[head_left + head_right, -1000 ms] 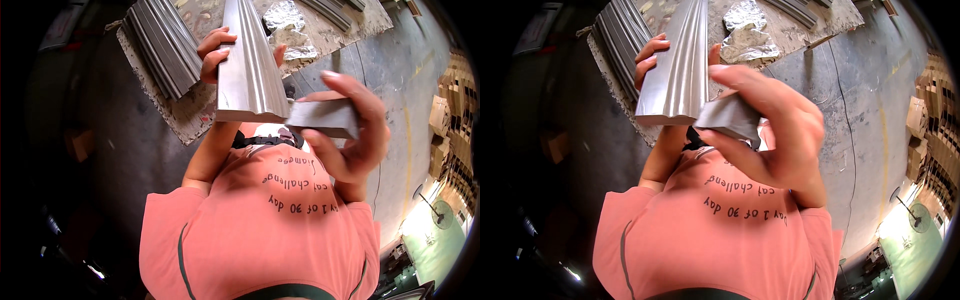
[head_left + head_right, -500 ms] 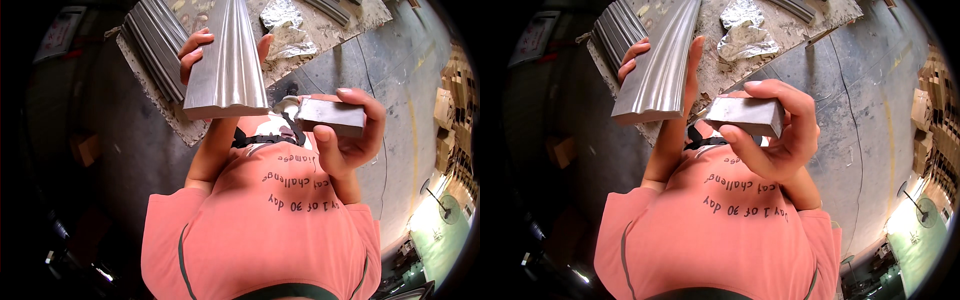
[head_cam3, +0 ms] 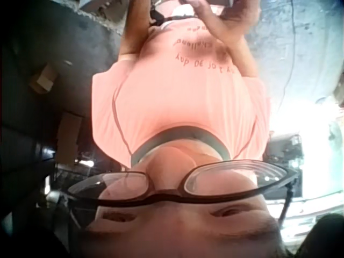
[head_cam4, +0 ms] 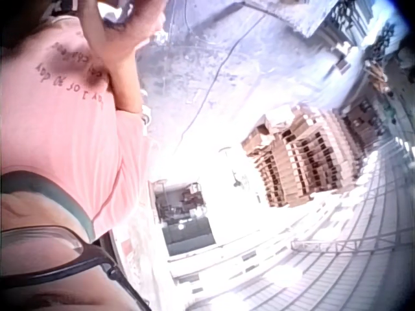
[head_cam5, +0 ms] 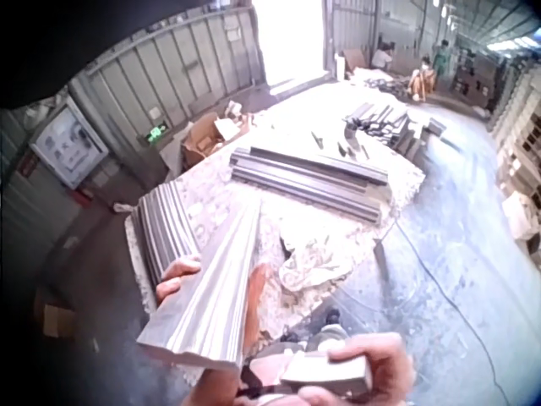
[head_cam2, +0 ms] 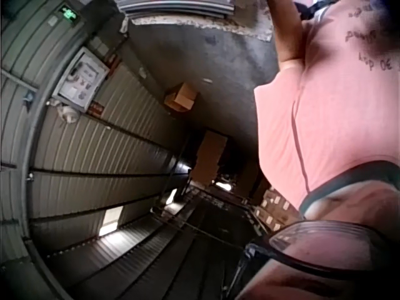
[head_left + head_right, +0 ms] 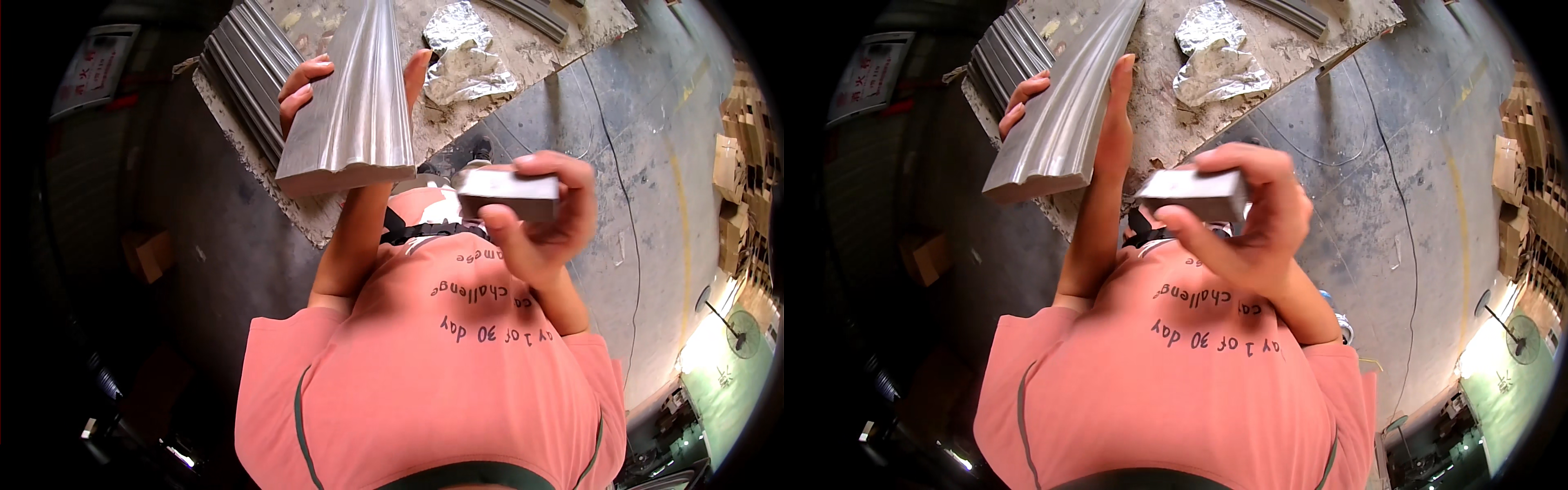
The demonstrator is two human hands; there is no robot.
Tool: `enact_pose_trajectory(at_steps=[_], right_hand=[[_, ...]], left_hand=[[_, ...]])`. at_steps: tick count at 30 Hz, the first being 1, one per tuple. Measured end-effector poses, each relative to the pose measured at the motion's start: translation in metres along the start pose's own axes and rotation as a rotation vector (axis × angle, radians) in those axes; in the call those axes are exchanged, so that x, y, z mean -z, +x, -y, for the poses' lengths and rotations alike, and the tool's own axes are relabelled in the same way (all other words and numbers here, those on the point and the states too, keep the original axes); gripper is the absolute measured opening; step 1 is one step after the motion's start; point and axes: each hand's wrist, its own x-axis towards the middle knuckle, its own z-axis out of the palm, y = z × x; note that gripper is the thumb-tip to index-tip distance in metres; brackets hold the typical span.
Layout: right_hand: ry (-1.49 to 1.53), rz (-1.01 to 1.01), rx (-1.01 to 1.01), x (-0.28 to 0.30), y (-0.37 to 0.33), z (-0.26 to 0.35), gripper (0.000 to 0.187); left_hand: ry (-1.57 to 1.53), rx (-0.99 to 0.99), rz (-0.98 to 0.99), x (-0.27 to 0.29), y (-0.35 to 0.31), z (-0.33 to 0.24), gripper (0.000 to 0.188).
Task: Manually sanding the ends and edges of wood molding pieces with a sanding block.
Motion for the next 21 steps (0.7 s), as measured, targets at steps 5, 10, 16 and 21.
enact_pose_trajectory(at_steps=[5,10,16,21], right_hand=[[-0.121,-0.019,0.064,0.006,0.012,-0.002,0.054],[-0.218,0.05,0.359,-0.012,0.031,0.008,0.061],[-0.547,0.222,0.513,-0.014,0.051,0.041,0.066],[-0.771,0.273,0.604,-0.016,0.055,0.043,0.055]], left_hand=[[0.099,-0.069,0.038,0.004,0.006,-0.006,0.096],[-0.07,-0.062,-0.02,0.001,0.001,-0.004,0.092],[-0.143,0.045,0.023,0.0,-0.001,-0.015,0.084],[-0.026,0.003,0.014,-0.001,0.0,-0.01,0.083]])
